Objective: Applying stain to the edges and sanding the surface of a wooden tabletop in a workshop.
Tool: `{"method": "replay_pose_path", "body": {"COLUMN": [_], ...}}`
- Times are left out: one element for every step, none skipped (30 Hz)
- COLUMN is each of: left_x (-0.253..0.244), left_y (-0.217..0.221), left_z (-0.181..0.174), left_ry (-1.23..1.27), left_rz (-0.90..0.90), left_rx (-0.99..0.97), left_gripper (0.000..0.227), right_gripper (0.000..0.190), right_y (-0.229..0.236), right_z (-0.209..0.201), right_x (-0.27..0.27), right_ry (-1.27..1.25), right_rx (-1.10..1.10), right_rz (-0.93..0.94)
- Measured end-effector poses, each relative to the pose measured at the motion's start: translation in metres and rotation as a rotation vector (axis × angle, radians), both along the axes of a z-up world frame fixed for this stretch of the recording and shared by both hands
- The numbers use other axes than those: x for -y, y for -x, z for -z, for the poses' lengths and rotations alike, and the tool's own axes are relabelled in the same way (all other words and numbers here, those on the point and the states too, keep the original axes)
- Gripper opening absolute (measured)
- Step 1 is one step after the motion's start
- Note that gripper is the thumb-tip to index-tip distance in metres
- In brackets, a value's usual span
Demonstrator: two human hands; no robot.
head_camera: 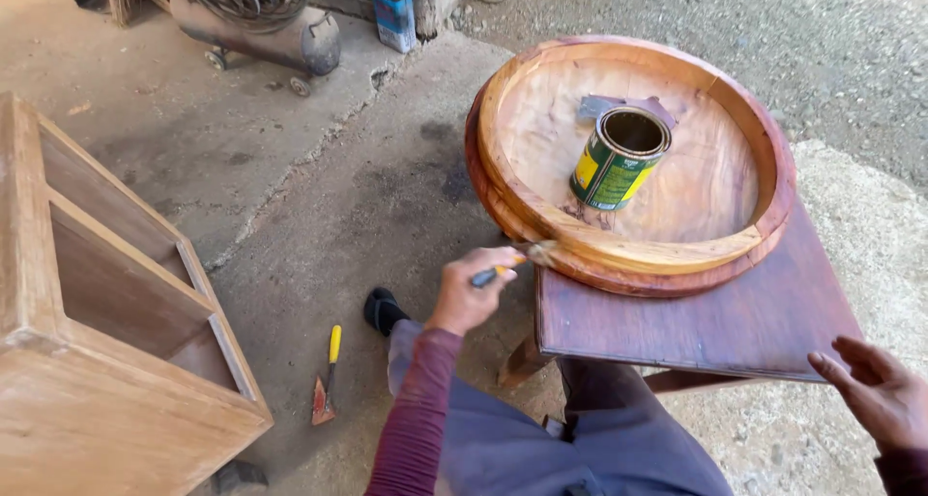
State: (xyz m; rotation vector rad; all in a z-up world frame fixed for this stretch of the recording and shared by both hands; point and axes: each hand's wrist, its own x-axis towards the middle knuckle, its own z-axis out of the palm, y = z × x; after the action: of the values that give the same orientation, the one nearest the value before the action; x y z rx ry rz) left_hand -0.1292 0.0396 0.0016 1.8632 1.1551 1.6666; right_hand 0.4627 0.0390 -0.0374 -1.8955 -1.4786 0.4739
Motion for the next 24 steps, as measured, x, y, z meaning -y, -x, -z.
{"method": "replay_pose_path", "body": {"left_x": [-0.013, -0.024, -0.035, -0.040, -0.047, -0.056, -0.064, -0.064, -0.063, -0.060, -0.052, -0.042, -0.031, -0.014, 0.004, 0.019, 0.026, 0.035, 0.044, 0.045, 0.045, 0.043, 0.033, 0.030], "left_y": [0.015, 0.023, 0.031, 0.038, 0.040, 0.043, 0.047, 0.041, 0.035, 0.028, 0.013, -0.001, -0.015, -0.027, -0.038, -0.051, -0.058, -0.066, -0.075, -0.073, -0.072, -0.072, -0.061, -0.049], "left_z": [0.007, 0.008, 0.010, 0.016, 0.023, 0.028, 0.033, 0.034, 0.035, 0.037, 0.042, 0.049, 0.056, 0.047, 0.038, 0.028, 0.023, 0.019, 0.016, 0.014, 0.011, 0.009, 0.006, 0.004], "left_ry": [0.031, 0.021, 0.025, 0.041, 0.043, 0.024, 0.005, 0.002, -0.052, -0.102, -0.099, -0.087, -0.074, -0.075, -0.104, -0.141, -0.147, -0.149, -0.151, -0.154, -0.129, -0.107, -0.112, -0.039], "left_rz": [-0.067, -0.066, -0.121, -0.179, -0.181, -0.257, -0.332, -0.332, -0.382, -0.425, -0.419, -0.404, -0.390, -0.391, -0.371, -0.352, -0.354, -0.293, -0.232, -0.226, -0.151, -0.064, -0.047, 0.001], "left_rx": [0.006, 0.006, 0.009, 0.015, 0.019, 0.042, 0.064, 0.060, 0.109, 0.156, 0.150, 0.183, 0.217, 0.214, 0.210, 0.209, 0.210, 0.168, 0.126, 0.125, 0.088, 0.046, 0.041, 0.089], "left_gripper": [0.020, 0.020, 0.020, 0.021, 0.021, 0.021, 0.021, 0.021, 0.021, 0.022, 0.022, 0.022, 0.022, 0.022, 0.019, 0.016, 0.016, 0.015, 0.013, 0.013, 0.014, 0.014, 0.014, 0.016], "right_gripper": [0.066, 0.066, 0.066, 0.067, 0.067, 0.067, 0.067, 0.067, 0.067, 0.067, 0.067, 0.069, 0.070, 0.070, 0.068, 0.067, 0.067, 0.065, 0.064, 0.064, 0.061, 0.058, 0.058, 0.055], "right_y": [-0.008, -0.015, -0.022, -0.030, -0.037, -0.041, -0.046, -0.050, -0.054, -0.058, -0.057, -0.056, -0.055, -0.054, -0.053, -0.052, -0.048, -0.045, -0.043, -0.026, -0.012, 0.003, -0.004, -0.010], "right_z": [0.007, 0.013, 0.020, 0.028, 0.033, 0.037, 0.042, 0.045, 0.048, 0.053, 0.054, 0.054, 0.055, 0.056, 0.057, 0.056, 0.056, 0.056, 0.056, 0.041, 0.025, 0.012, 0.013, 0.018], "right_x": [0.001, 0.002, 0.003, 0.008, 0.011, 0.011, 0.010, 0.009, 0.007, 0.012, 0.015, 0.017, 0.020, 0.022, 0.025, 0.023, 0.019, 0.017, 0.015, 0.020, 0.023, 0.030, 0.025, 0.029], "right_ry": [-0.009, -0.019, -0.020, -0.009, -0.008, 0.010, 0.028, 0.026, 0.049, 0.077, 0.080, 0.059, 0.038, 0.038, 0.069, 0.093, 0.087, 0.101, 0.115, 0.112, 0.138, 0.162, 0.157, 0.121], "right_rx": [-0.023, -0.023, -0.069, -0.112, -0.109, -0.118, -0.128, -0.133, -0.104, -0.077, -0.083, -0.120, -0.158, -0.160, -0.146, -0.129, -0.129, -0.103, -0.077, -0.079, -0.054, -0.035, -0.043, -0.051], "right_rz": [0.013, 0.013, 0.037, 0.058, 0.055, 0.077, 0.099, 0.099, 0.120, 0.147, 0.153, 0.126, 0.099, 0.098, 0.111, 0.123, 0.120, 0.129, 0.138, 0.143, 0.165, 0.196, 0.212, 0.148]}}
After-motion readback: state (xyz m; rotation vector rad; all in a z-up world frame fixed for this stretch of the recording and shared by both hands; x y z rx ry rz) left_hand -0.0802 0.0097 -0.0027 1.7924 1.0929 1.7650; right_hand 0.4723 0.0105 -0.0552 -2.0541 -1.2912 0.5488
